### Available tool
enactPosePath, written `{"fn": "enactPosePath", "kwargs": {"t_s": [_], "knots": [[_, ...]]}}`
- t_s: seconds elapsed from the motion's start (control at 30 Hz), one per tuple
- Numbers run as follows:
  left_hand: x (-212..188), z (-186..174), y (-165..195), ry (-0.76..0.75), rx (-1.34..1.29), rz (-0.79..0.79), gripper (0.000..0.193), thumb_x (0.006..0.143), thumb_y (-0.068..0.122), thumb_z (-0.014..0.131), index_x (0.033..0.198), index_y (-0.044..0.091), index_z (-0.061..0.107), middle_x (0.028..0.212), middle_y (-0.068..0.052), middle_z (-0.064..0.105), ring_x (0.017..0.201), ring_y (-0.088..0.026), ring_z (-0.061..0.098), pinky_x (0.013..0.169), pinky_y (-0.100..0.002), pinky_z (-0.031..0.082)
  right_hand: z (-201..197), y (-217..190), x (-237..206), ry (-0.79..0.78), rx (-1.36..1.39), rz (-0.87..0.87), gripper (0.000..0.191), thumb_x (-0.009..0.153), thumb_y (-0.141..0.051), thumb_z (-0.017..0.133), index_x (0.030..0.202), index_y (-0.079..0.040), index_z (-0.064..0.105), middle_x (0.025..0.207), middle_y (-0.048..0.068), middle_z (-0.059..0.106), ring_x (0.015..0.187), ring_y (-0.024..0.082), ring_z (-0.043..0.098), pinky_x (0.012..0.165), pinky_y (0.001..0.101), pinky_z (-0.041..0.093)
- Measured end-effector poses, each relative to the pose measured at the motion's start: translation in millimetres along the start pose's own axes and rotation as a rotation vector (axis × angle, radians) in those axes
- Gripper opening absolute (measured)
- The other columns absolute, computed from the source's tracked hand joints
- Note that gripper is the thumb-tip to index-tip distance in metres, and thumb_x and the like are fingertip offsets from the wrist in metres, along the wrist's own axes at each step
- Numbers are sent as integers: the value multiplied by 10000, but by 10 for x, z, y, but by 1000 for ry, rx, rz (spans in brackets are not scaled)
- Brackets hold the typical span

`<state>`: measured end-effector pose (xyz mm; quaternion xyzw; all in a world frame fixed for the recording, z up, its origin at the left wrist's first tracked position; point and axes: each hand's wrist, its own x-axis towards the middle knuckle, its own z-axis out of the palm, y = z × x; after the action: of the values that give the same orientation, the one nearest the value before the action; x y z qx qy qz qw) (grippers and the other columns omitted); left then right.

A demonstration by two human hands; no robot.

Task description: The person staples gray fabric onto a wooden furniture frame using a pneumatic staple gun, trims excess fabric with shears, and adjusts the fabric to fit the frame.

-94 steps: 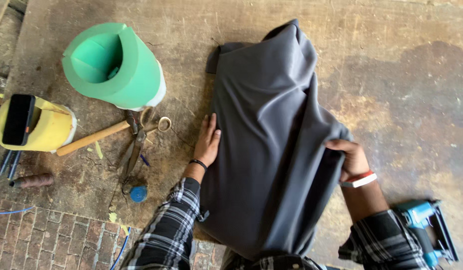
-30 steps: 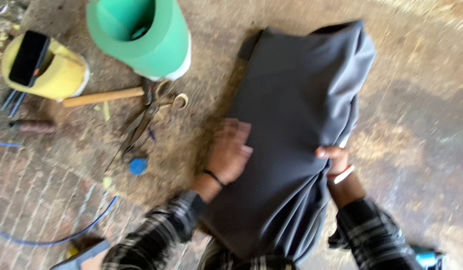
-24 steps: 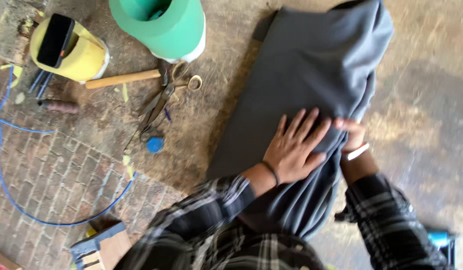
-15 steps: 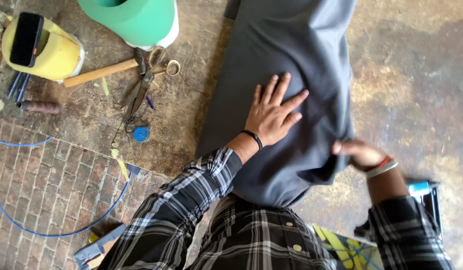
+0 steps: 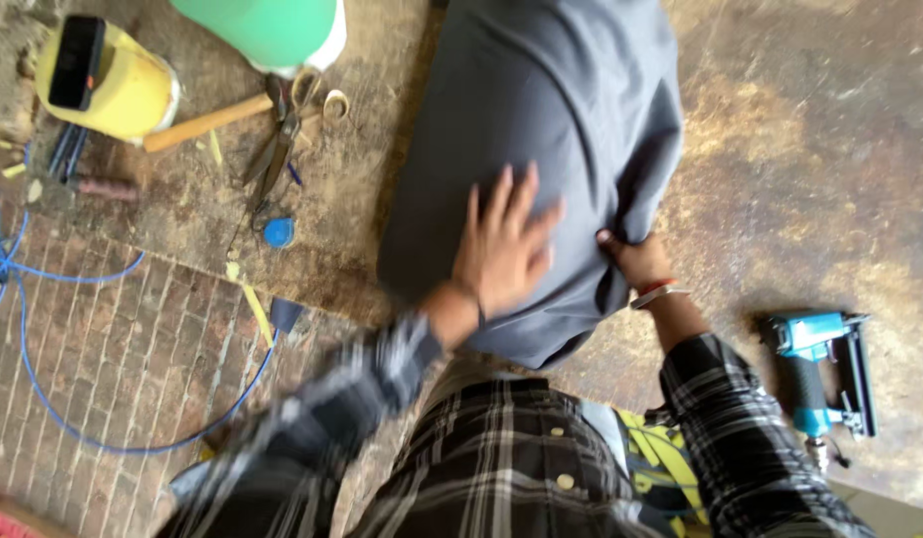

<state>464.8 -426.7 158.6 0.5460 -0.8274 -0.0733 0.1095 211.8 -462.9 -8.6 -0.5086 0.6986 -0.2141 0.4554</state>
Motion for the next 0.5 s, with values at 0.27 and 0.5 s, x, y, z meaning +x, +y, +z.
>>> {"fn": "enactPosePath", "kwargs": {"t_s": [0.27,0.5], "knots": [[-25,-304,569,-255,107,30,606,862,468,614,1417,228,579,1640,-109,275,1520,-368,161,1082,-832,119,-694,-383,527,-361,1404,-23,610,897,-428,750,1339,-36,598,1307,141,661,1234,327,622,1134,471,499],[140,-413,499,-350,34,25,581,866,435,598,1394,193,585,1649,-146,244,1520,-401,145,1104,-798,64,-1086,-1560,1485,-454,1448,188,1066,785,-825,535,1313,97,622,1301,245,709,1208,376,655,1091,449,480]]}}
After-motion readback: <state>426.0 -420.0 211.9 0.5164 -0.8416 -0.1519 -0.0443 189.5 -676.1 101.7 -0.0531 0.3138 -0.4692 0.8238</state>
